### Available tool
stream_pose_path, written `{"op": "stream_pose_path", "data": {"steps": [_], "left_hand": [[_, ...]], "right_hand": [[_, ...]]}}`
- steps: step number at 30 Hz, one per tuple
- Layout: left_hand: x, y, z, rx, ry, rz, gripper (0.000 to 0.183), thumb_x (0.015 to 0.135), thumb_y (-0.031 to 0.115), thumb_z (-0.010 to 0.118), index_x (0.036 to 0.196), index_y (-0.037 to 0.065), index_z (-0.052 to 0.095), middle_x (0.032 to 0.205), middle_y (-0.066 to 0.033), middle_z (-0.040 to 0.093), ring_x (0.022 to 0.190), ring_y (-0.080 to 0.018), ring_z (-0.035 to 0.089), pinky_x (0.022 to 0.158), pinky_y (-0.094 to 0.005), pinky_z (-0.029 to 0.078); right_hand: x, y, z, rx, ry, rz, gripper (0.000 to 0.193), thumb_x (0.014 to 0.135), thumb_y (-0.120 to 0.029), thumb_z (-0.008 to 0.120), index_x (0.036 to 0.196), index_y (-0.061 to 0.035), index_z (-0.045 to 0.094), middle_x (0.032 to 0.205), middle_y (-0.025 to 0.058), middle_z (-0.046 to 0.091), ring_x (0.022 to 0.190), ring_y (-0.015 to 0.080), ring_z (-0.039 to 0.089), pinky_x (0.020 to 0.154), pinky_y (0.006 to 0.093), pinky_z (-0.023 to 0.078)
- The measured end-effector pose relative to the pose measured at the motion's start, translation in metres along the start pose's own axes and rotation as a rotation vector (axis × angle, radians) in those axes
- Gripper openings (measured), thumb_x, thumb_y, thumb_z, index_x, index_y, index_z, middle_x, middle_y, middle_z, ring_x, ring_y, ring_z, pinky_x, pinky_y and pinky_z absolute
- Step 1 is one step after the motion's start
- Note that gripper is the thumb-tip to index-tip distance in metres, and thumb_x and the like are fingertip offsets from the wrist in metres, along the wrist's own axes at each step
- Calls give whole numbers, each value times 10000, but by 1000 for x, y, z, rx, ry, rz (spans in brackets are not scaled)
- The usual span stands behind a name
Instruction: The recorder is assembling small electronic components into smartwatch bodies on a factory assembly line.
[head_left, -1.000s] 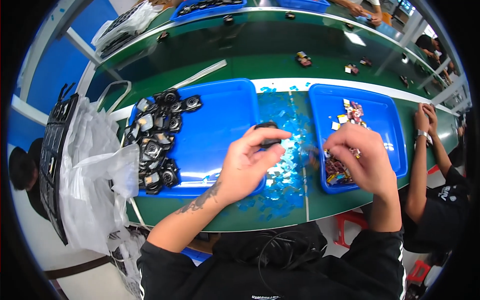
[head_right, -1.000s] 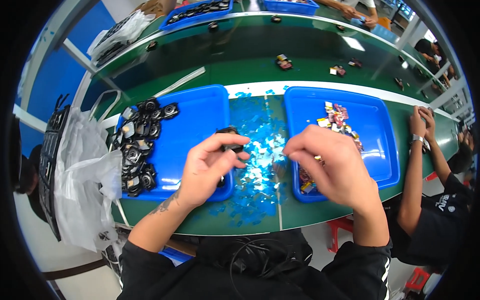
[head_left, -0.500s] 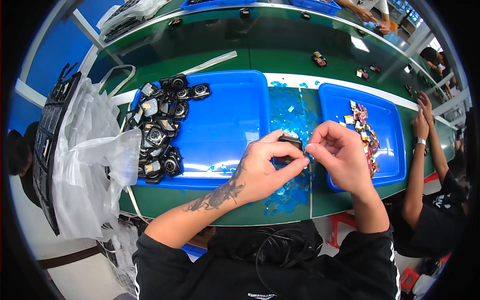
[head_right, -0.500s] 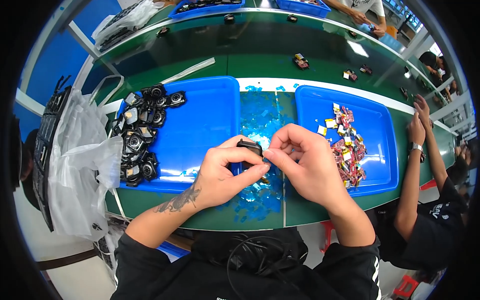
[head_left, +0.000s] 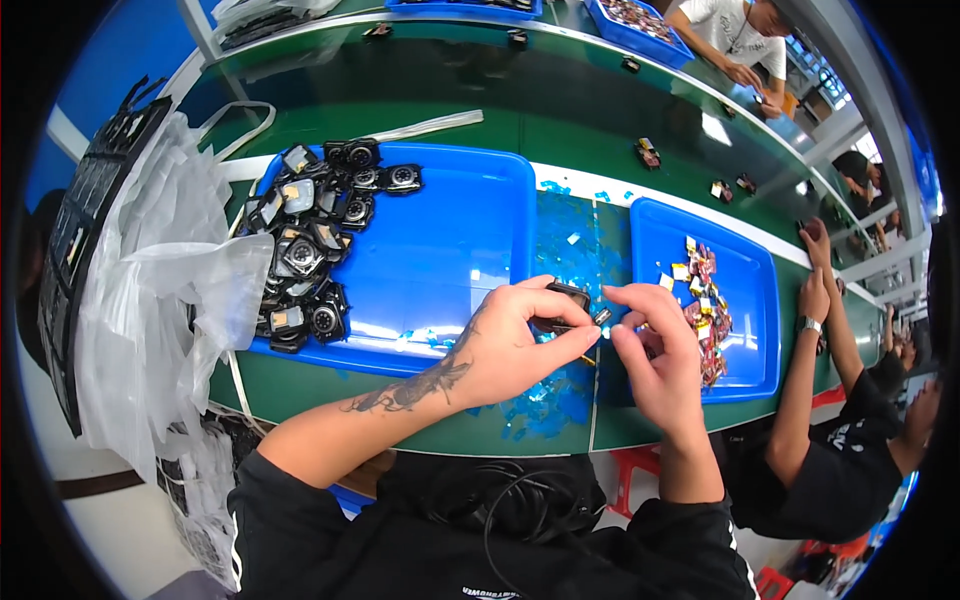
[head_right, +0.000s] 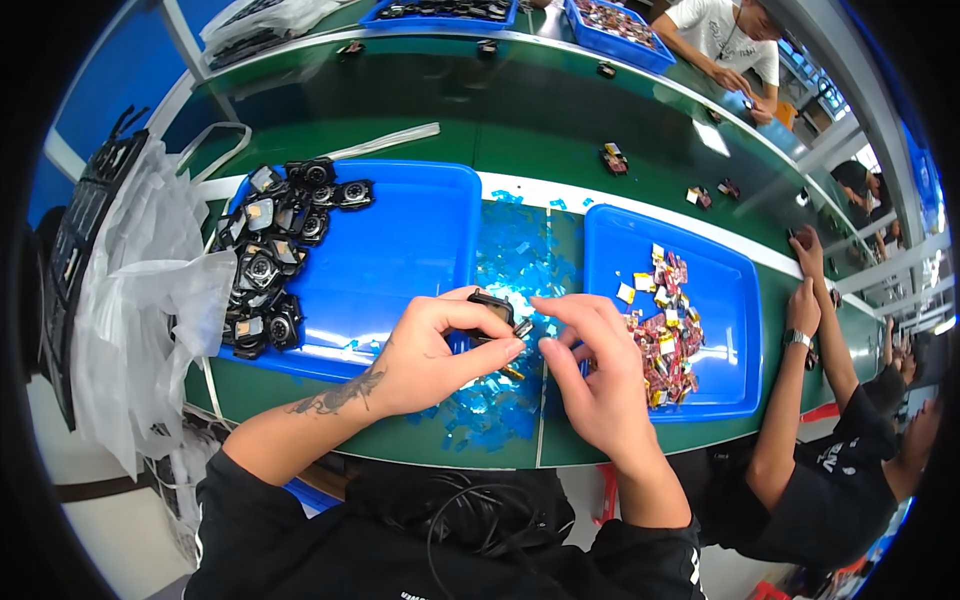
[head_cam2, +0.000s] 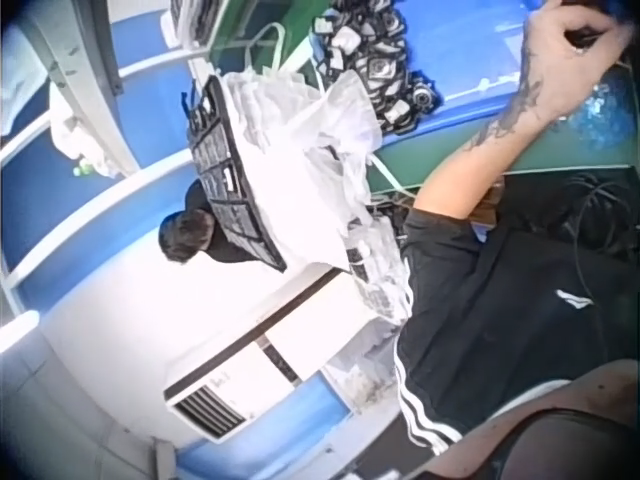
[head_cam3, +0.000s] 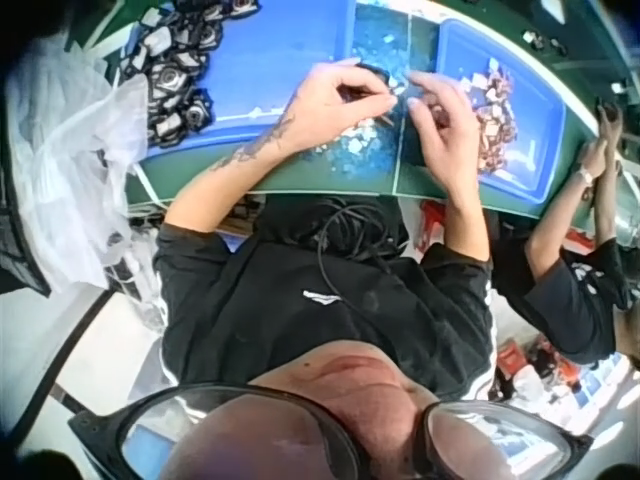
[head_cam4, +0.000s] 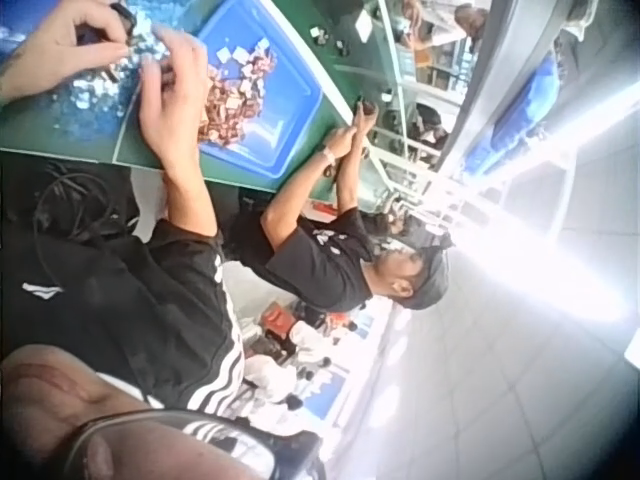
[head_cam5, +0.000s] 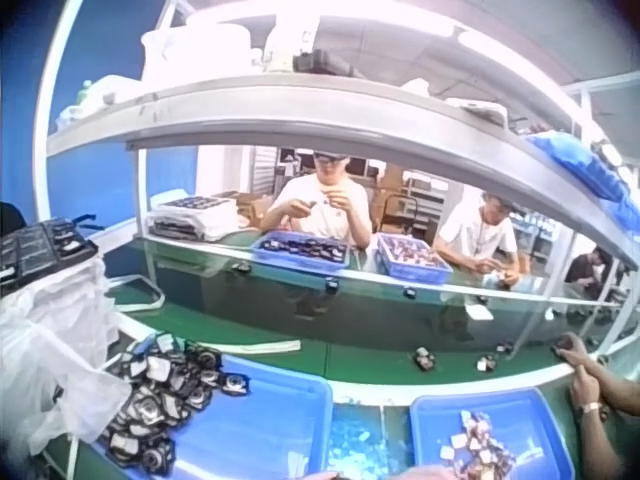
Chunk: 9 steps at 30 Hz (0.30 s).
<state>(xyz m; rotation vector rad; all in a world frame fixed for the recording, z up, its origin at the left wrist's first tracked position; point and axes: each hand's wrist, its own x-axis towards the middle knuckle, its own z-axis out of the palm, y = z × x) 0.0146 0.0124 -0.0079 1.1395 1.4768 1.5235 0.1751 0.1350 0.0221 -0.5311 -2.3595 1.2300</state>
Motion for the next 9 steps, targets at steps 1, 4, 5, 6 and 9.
{"op": "stream_pose_path", "data": {"steps": [1, 4, 5, 6, 9], "left_hand": [[0, 1, -1, -12, -65, -35, 124, 837, 126, 721, 891, 14, 715, 897, -87, 638, 807, -163, 625, 761, -294, 508], [-2, 1, 0, 71, -90, 35, 138, 851, 140, 713, 921, 20, 718, 936, -96, 649, 847, -170, 628, 802, -307, 515], [-3, 2, 2, 73, -90, 34, 138, 851, 140, 713, 921, 20, 718, 936, -96, 649, 847, -170, 628, 802, -307, 515], [-3, 5, 4, 66, -55, 30, 149, 863, 146, 703, 955, 29, 716, 976, -103, 655, 877, -179, 632, 831, -323, 515], [-3, 8, 7, 13, 77, 15, 257, 899, 154, 662, 1138, 62, 675, 1185, -152, 609, 971, -229, 633, 878, -349, 511]], "right_hand": [[-2, 7, 1, 167, -12, 10, 354, 854, 87, 623, 1196, -4, 614, 1085, 94, 575, 821, 108, 576, 710, 252, 509], [-5, 19, 9, 468, -49, -3, 252, 874, 84, 613, 1121, 33, 616, 1090, 94, 569, 916, 115, 578, 803, 254, 505], [-5, 20, 12, 653, -52, -22, 224, 880, 84, 609, 1100, 43, 614, 1087, 98, 568, 950, 124, 580, 836, 254, 501], [-5, 18, 13, 667, -12, 10, 179, 893, 62, 615, 1072, 54, 602, 1088, 103, 565, 1000, 154, 581, 890, 274, 496], [-13, 28, 8, 571, 144, -130, 245, 881, -6, 683, 1105, 37, 595, 1101, 114, 557, 1002, 187, 586, 924, 332, 496]]}}
